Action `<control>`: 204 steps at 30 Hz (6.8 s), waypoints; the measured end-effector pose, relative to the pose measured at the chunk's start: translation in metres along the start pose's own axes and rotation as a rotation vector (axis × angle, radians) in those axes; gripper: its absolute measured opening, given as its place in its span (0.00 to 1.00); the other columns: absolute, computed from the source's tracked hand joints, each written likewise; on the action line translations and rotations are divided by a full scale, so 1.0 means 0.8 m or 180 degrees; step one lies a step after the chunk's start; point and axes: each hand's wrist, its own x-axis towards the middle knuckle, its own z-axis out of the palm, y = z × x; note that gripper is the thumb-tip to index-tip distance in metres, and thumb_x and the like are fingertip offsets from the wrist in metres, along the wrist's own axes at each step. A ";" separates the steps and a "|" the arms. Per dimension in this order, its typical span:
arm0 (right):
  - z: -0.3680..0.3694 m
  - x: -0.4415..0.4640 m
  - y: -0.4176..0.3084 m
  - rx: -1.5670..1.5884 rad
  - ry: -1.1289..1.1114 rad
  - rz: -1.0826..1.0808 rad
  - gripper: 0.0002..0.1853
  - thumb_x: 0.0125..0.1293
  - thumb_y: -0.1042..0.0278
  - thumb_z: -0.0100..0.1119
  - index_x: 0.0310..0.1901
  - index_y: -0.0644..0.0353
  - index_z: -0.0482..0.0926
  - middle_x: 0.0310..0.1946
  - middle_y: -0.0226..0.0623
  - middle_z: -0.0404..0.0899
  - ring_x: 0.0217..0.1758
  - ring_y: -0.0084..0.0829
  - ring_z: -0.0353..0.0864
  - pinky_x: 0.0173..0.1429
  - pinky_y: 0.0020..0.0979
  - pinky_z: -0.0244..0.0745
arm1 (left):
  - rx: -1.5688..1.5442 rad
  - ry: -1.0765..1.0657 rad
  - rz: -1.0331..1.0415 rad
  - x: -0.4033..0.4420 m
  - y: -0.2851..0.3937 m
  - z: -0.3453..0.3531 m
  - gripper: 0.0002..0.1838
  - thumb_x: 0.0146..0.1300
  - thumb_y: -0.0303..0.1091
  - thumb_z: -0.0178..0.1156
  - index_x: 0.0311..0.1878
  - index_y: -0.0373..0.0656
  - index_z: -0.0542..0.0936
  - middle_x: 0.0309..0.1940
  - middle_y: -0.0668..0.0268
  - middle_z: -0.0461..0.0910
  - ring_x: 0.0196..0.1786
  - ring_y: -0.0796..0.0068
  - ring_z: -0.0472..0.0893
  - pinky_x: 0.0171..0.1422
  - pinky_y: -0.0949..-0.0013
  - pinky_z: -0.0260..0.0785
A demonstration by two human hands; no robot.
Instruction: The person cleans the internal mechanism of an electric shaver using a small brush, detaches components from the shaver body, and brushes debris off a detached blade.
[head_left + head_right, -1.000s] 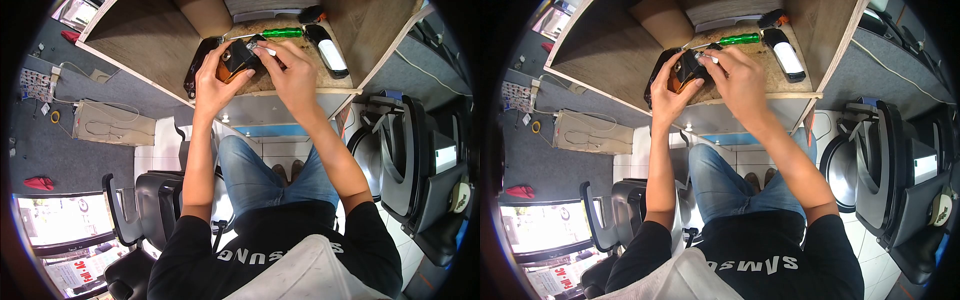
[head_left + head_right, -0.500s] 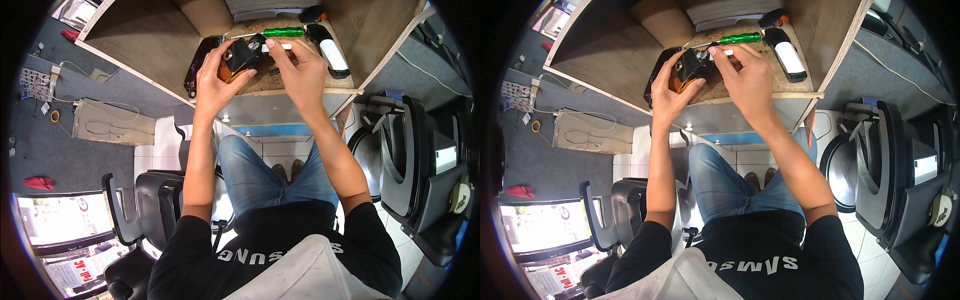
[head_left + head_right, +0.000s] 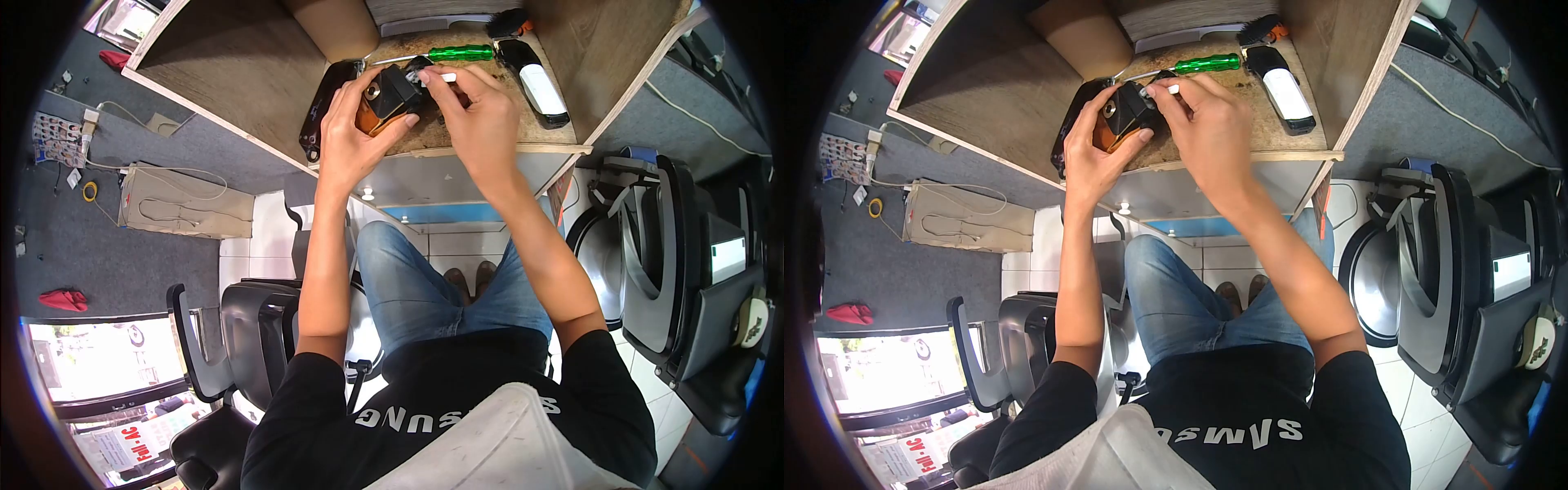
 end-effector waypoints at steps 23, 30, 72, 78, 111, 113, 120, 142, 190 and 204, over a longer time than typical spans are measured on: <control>0.001 0.017 0.004 0.0874 -0.0161 0.1237 0.14 0.78 0.62 0.72 0.44 0.67 0.92 0.28 0.35 0.92 0.25 0.18 0.86 0.30 0.25 0.76 | -0.0008 0.0022 0.0211 -0.001 -0.001 0.002 0.42 0.50 0.36 0.88 0.69 0.38 0.81 0.56 0.54 0.86 0.55 0.53 0.83 0.63 0.56 0.78; -0.009 0.014 -0.003 0.1262 0.0306 0.1165 0.17 0.81 0.57 0.70 0.45 0.66 0.92 0.27 0.32 0.90 0.26 0.16 0.81 0.31 0.23 0.73 | -0.0030 0.0098 0.0153 0.000 0.000 0.000 0.42 0.50 0.36 0.88 0.70 0.37 0.80 0.58 0.53 0.85 0.58 0.52 0.84 0.66 0.56 0.78; -0.019 0.026 -0.020 0.0034 -0.0537 -0.0466 0.14 0.79 0.60 0.70 0.42 0.65 0.88 0.30 0.41 0.86 0.26 0.35 0.85 0.32 0.36 0.77 | -0.0336 -0.0076 0.0183 -0.008 -0.010 0.002 0.45 0.48 0.29 0.89 0.71 0.44 0.78 0.68 0.59 0.82 0.60 0.60 0.82 0.52 0.65 0.84; -0.017 0.020 -0.021 0.0578 -0.0305 -0.0119 0.15 0.80 0.59 0.69 0.43 0.65 0.88 0.32 0.42 0.86 0.28 0.39 0.85 0.34 0.37 0.77 | -0.0252 -0.0065 0.0163 -0.008 -0.005 -0.002 0.44 0.49 0.28 0.89 0.71 0.45 0.77 0.66 0.58 0.82 0.60 0.60 0.83 0.56 0.63 0.83; -0.019 -0.017 -0.027 0.0541 -0.0059 -0.0244 0.09 0.77 0.66 0.71 0.43 0.64 0.90 0.31 0.40 0.87 0.27 0.37 0.83 0.36 0.37 0.74 | -0.0417 0.0112 0.0171 -0.010 -0.020 0.004 0.46 0.51 0.27 0.87 0.71 0.42 0.72 0.68 0.58 0.81 0.64 0.61 0.83 0.64 0.62 0.77; -0.018 -0.016 -0.026 0.0580 0.0089 -0.0497 0.08 0.76 0.67 0.72 0.43 0.64 0.90 0.31 0.40 0.88 0.27 0.37 0.82 0.36 0.38 0.73 | -0.0321 0.0095 0.0153 -0.011 -0.019 0.003 0.46 0.50 0.26 0.87 0.71 0.42 0.72 0.68 0.58 0.80 0.64 0.61 0.83 0.64 0.61 0.77; -0.016 -0.017 -0.022 0.0337 -0.0112 -0.0934 0.07 0.74 0.68 0.73 0.42 0.63 0.90 0.33 0.39 0.89 0.29 0.38 0.82 0.38 0.38 0.75 | -0.0505 0.0138 0.0172 -0.011 -0.022 0.006 0.45 0.50 0.27 0.88 0.71 0.42 0.73 0.68 0.58 0.80 0.63 0.61 0.83 0.63 0.62 0.78; -0.018 -0.008 -0.009 0.0696 0.0130 0.0829 0.14 0.84 0.59 0.66 0.45 0.62 0.91 0.24 0.31 0.87 0.24 0.17 0.78 0.30 0.27 0.69 | -0.0247 -0.0094 0.0056 -0.010 -0.015 0.000 0.47 0.53 0.26 0.88 0.73 0.42 0.70 0.71 0.57 0.77 0.71 0.63 0.80 0.73 0.61 0.73; -0.012 0.029 -0.023 0.0236 -0.0544 -0.0435 0.13 0.82 0.59 0.66 0.42 0.60 0.87 0.31 0.37 0.85 0.29 0.36 0.84 0.34 0.37 0.76 | -0.0283 0.0030 0.0169 -0.006 -0.005 -0.001 0.42 0.49 0.25 0.87 0.68 0.42 0.76 0.65 0.56 0.82 0.67 0.51 0.80 0.73 0.54 0.75; -0.007 0.032 -0.018 -0.0065 -0.0307 -0.0801 0.12 0.80 0.60 0.67 0.40 0.60 0.85 0.31 0.36 0.86 0.29 0.41 0.85 0.33 0.40 0.77 | -0.0068 -0.0080 0.0335 -0.005 -0.009 -0.003 0.43 0.49 0.23 0.84 0.70 0.42 0.74 0.67 0.56 0.81 0.69 0.56 0.80 0.74 0.57 0.75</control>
